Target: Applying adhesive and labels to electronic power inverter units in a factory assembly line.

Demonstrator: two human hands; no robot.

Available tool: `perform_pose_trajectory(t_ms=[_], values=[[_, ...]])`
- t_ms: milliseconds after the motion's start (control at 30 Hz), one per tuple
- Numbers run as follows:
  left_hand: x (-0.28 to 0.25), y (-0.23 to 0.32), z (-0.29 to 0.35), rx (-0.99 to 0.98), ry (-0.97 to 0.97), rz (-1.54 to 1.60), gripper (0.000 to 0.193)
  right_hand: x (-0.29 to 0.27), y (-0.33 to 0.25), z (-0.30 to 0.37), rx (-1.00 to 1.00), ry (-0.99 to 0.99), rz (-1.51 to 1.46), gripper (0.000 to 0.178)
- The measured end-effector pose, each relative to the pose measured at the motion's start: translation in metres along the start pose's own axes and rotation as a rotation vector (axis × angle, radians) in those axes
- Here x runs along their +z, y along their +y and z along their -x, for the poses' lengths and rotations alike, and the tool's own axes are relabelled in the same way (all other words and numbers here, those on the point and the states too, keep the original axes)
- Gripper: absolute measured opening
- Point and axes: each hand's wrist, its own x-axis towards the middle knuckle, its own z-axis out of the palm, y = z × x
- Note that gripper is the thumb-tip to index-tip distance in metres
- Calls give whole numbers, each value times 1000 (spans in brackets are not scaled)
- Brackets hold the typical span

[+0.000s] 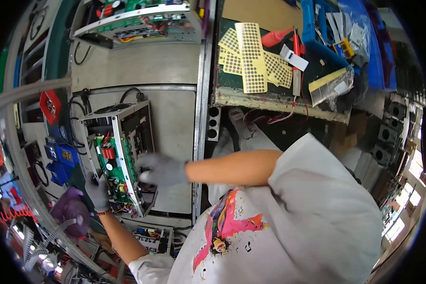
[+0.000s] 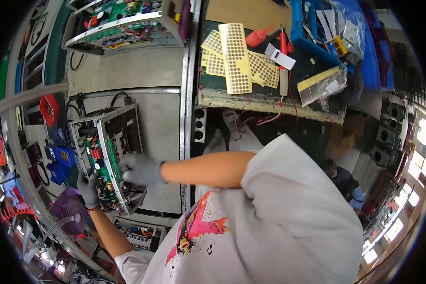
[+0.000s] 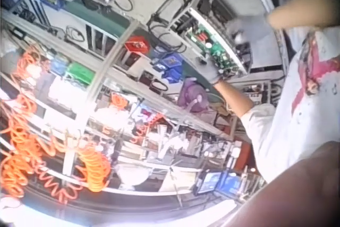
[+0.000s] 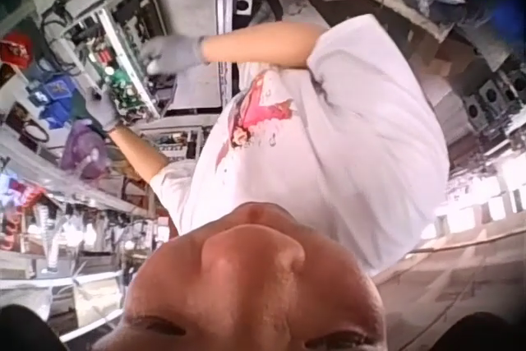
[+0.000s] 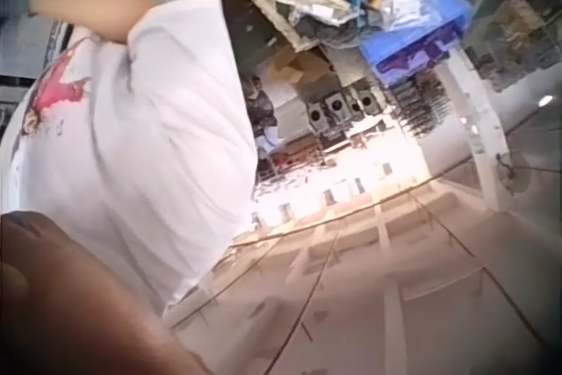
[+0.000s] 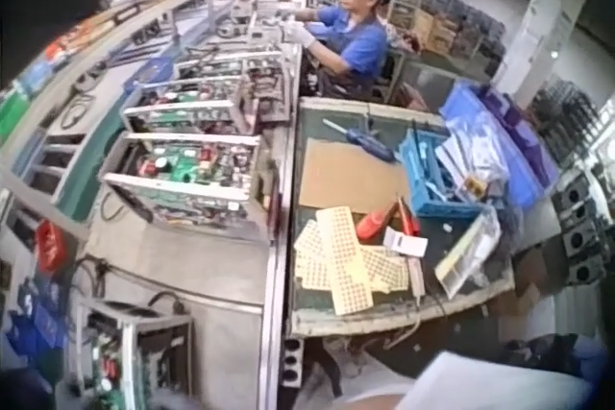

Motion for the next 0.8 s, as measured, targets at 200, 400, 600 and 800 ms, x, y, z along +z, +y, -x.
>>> perform_pose_trajectory(t_ms=[200,400,600,800], values=[[73,137,83,375,998,256,33,-274,46,116,329,1322,869,68],[254,227,90,418,120,506,38,-323,24,95,966,1056,959,74],[336,249,68,214,-217,451,37,-326,17,89,982,1095,849,39],[390,249,25,-51,-233,275,43,-325,34,87,888,1124,912,34]])
